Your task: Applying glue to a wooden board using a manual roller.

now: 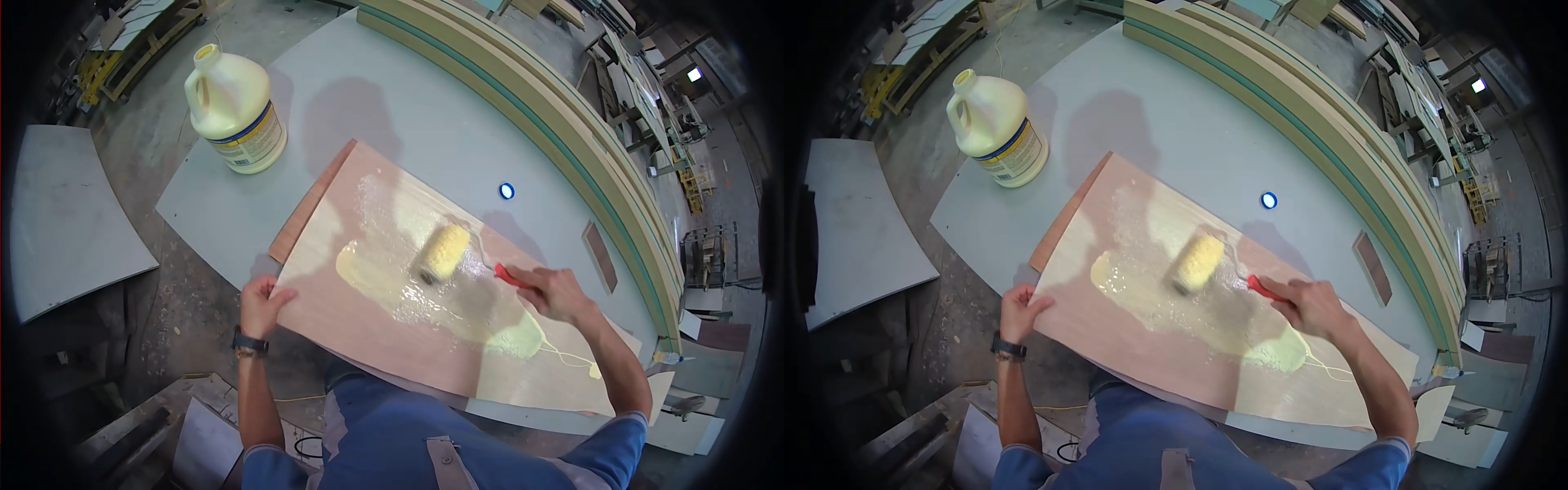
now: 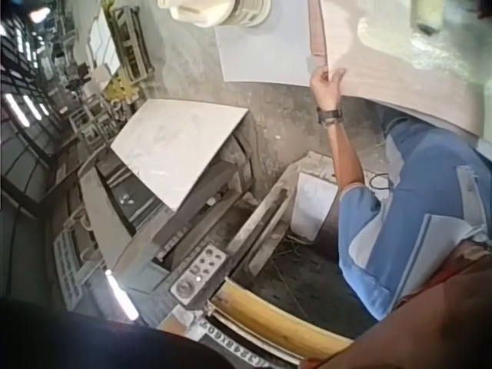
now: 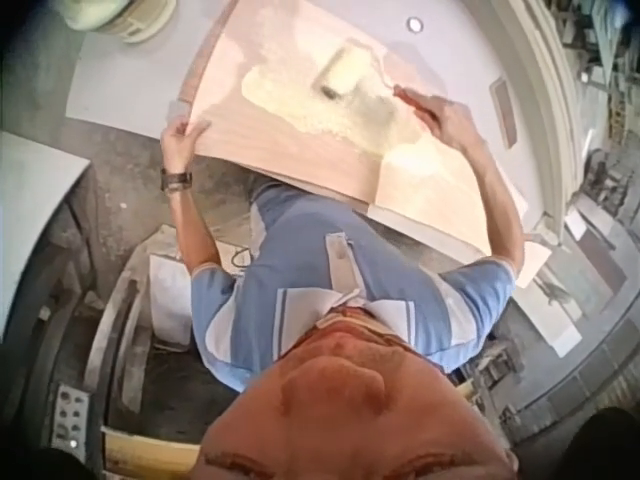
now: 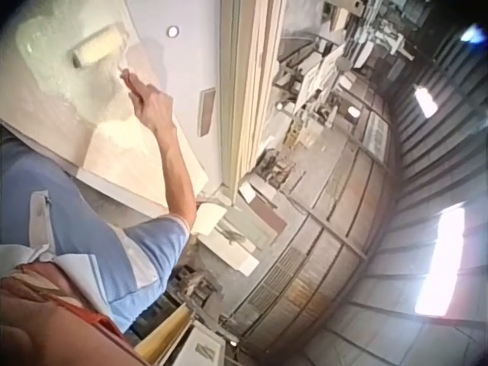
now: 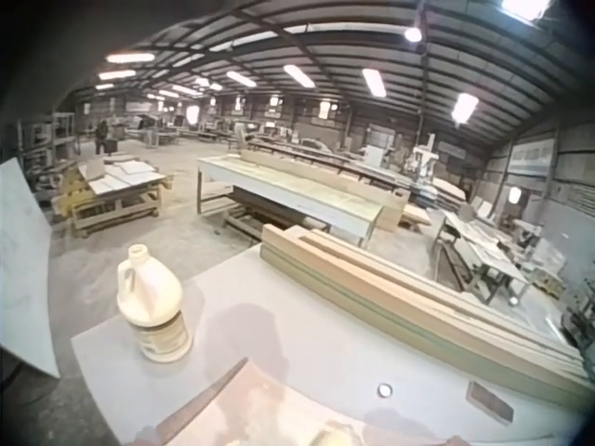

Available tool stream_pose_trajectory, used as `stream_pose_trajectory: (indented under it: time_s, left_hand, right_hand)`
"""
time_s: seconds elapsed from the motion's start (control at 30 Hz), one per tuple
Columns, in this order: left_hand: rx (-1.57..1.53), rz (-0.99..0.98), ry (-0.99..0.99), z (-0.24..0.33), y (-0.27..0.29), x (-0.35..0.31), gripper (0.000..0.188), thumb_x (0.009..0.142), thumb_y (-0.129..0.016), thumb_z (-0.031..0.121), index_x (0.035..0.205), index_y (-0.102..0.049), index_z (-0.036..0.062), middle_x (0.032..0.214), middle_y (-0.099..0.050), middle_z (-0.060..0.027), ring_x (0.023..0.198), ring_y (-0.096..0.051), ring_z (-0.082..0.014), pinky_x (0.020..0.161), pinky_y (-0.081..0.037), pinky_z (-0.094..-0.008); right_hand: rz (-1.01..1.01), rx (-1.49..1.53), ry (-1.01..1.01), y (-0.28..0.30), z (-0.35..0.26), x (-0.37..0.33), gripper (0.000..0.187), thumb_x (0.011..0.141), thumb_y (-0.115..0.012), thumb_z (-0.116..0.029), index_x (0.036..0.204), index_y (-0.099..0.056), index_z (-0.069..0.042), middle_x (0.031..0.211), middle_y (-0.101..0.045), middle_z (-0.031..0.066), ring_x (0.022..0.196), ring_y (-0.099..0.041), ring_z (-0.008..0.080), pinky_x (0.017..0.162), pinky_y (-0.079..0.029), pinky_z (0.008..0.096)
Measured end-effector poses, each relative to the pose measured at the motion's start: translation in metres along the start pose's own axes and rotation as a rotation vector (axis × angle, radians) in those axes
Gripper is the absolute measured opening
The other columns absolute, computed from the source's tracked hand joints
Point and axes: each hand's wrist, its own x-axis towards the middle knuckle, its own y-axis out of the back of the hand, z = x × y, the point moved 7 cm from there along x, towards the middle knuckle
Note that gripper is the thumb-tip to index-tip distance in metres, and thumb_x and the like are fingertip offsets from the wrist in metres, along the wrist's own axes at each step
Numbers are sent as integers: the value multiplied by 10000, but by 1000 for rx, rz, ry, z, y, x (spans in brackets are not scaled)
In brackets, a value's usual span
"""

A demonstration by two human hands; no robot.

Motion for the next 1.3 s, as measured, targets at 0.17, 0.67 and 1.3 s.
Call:
stream_pose_trajectory:
  time_s: [0.17, 0.67, 1.3]
  left_hand:
    - [-9, 50, -22, 3, 1, -16, 174, 786, -805, 6, 906, -681, -11, 812, -716, -44, 699, -635, -76, 653, -505, -228]
    - [-229, 74, 7, -11, 0, -15, 205, 826, -761, -26, 1007, -669, -49, 912, -740, -88, 795, -682, -104, 732, -539, -244]
    - [-150, 72, -25, 2, 0, 24, 210, 813, -768, -21, 997, -676, -62, 912, -740, -90, 791, -675, -104, 727, -534, -247]
  right_hand:
    - [61, 47, -24, -2, -20, 24, 469, 932, -631, -246, 1396, -563, -255, 856, -668, 119, 755, -647, 350, 662, -513, 443]
    - [51, 24, 3, -5, 5, 24, 496, 900, -650, -235, 1388, -571, -270, 920, -697, 119, 816, -663, 334, 722, -531, 424]
    - [147, -25, 94, 31, -38, 130, 438, 931, -625, -236, 1366, -580, -256, 869, -703, 110, 796, -668, 316, 681, -507, 436]
